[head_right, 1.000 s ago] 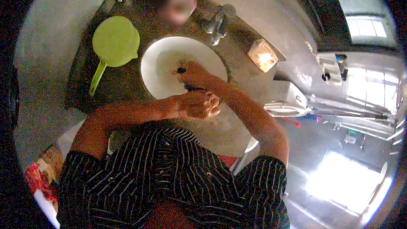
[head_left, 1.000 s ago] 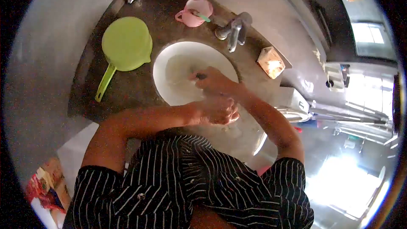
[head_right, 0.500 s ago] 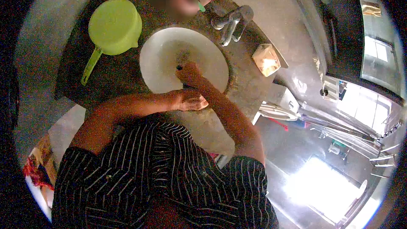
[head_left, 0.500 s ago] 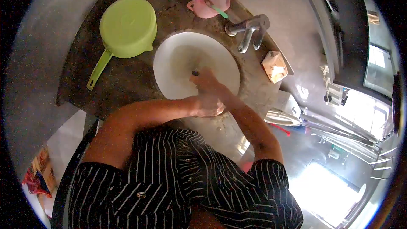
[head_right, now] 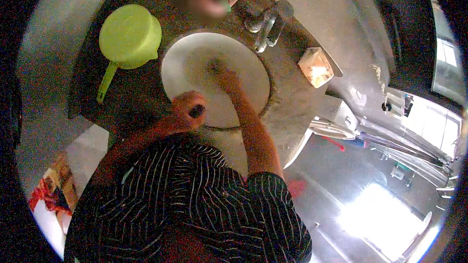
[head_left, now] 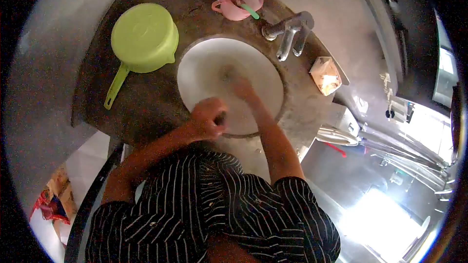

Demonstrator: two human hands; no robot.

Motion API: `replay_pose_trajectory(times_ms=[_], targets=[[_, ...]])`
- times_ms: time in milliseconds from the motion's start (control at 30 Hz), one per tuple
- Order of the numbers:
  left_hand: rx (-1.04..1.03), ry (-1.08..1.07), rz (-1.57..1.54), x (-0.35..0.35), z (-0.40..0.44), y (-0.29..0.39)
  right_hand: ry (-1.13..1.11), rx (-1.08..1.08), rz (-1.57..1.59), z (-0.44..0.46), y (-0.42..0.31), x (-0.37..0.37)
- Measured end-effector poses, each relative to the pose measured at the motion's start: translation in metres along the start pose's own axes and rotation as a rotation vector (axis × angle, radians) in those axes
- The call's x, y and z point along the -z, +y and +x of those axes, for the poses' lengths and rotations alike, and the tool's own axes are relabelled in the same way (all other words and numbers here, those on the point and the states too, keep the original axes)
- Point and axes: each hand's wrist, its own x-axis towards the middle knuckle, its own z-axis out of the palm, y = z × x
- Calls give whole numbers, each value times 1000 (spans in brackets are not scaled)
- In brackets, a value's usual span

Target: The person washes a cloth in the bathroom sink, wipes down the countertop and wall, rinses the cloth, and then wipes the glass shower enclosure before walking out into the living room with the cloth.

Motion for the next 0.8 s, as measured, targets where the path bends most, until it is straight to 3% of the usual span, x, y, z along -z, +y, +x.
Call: replay_pose_trajectory(times_ms=[33, 67, 133, 233, 367, 467, 567, 600, 700, 800], targets=[[142, 108, -48, 10, 0, 1, 103, 89, 31, 11, 23, -28], [154, 167, -2, 23, 1, 0, 207, 176, 62, 19, 34, -46], [178, 286, 92, 46, 9, -2, 217, 138, 40, 21, 28, -50], [524, 383, -95, 62, 19, 11, 181, 70, 51, 24, 19, -43], [626, 573, -310, 60, 30, 8, -96, -192, -73, 40, 10, -32], [690, 650, -623, 58, 33, 11, 48, -174, 66, 21, 3, -24], [592, 701, -787, 54, 30, 7, 159, -20, 132, 10, 10, -27], [571, 722, -815, 53, 29, 5, 216, 64, 387, 5, 27, -46], [533, 740, -818, 50, 26, 7, -162, -315, 1290, -73, -35, 20], [505, 573, -621, 43, 12, 20, -399, -478, 1784, -131, -95, 56]])
